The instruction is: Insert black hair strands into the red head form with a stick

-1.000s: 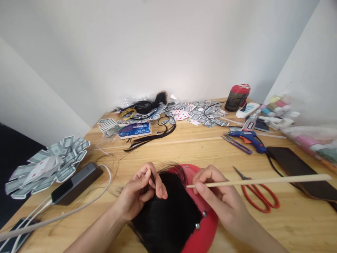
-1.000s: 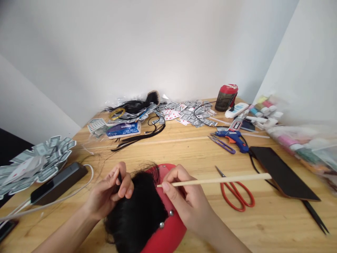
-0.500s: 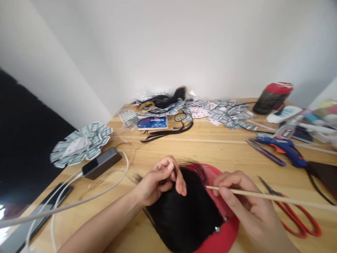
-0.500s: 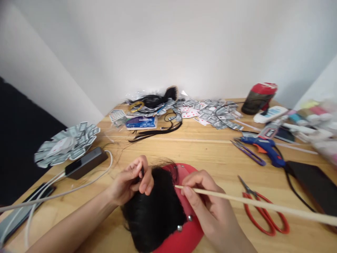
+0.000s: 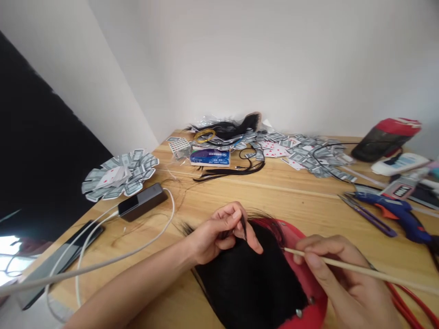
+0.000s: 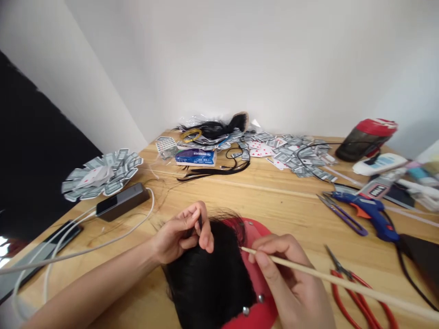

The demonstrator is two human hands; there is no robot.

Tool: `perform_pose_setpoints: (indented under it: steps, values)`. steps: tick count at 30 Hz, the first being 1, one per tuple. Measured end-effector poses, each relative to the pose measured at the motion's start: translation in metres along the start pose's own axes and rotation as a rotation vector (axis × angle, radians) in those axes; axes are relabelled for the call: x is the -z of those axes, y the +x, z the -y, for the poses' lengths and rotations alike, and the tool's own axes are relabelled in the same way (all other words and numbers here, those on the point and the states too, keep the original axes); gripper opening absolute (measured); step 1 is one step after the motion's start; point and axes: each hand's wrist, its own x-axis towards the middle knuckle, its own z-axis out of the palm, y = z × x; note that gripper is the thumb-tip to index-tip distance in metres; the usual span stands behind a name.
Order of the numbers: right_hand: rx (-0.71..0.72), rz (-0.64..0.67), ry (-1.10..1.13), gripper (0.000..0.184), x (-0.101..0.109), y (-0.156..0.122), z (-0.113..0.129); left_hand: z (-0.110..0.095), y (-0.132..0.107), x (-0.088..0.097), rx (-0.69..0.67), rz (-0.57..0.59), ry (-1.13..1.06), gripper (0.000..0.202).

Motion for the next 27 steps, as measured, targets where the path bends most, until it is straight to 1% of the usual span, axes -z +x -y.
perform_pose_setpoints:
  steps: [3,7,12,15,27]
  values:
    - [-0.064,-0.028,0.073,0.010,-0.003,-0.002,0.004,-0.001,-0.001,-0.001,0.005,-0.049,-0.001,0.033]
    - [-0.177,-0.098,0.206,0.011,-0.009,-0.004,0.007,-0.002,-0.001,-0.003,0.011,-0.095,0.000,0.035]
    - [-0.134,-0.053,0.242,0.013,-0.008,-0.003,0.009,-0.003,-0.001,-0.005,0.005,-0.135,0.005,0.036]
    - [-0.179,-0.066,0.240,0.015,-0.007,-0.002,0.012,-0.003,-0.001,-0.005,0.007,-0.155,0.008,0.036]
    - [-0.251,-0.008,0.293,0.023,-0.004,0.000,0.016,-0.004,-0.002,-0.006,0.030,-0.247,0.022,0.043]
